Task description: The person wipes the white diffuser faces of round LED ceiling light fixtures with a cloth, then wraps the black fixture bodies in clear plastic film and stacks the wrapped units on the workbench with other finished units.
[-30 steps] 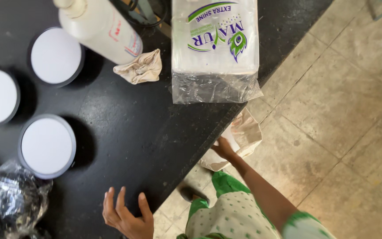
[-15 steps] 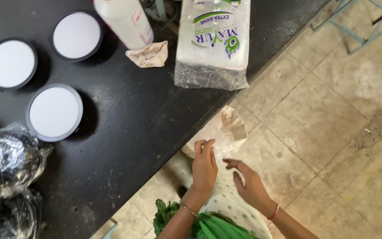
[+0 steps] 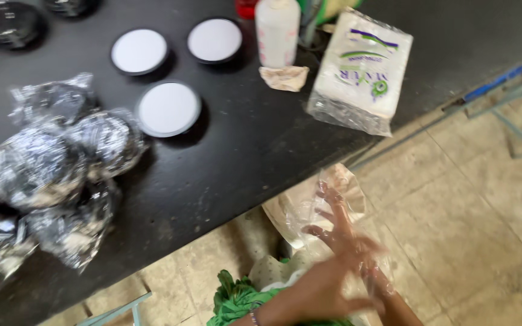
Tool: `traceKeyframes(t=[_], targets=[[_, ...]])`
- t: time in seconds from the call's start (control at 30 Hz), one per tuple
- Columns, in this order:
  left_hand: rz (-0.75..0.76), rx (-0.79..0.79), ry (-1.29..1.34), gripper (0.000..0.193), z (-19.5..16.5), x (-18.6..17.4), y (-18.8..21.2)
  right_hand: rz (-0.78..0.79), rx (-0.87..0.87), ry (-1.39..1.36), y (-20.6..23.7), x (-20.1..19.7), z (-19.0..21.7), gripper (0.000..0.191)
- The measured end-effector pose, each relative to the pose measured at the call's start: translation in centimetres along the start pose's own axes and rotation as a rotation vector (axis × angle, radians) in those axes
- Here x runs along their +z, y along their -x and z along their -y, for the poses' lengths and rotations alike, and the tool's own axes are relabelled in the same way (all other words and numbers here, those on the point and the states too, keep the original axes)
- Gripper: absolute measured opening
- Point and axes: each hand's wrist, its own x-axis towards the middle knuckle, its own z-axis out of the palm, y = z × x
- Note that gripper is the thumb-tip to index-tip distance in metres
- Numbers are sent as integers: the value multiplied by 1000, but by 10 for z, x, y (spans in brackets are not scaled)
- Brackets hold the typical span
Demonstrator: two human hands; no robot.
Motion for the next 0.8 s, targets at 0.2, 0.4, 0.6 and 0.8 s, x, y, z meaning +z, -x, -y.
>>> traceKeyframes(t=[0.2,0.4,0.6,0.8], targets=[[-886,-346,-424,56,30,-95,57,416,-202,217,3,65,27,118],[-1179,-236,209,22,94,-147,127,499,-10,260,-29,116,31,114],[-1316,-61,254,23,130,-207,166,547,-400,675,-76,148,5,123],[-1563,-232,-315,25,125,-242,184,594,-426,1158,-141,177,-3,142]])
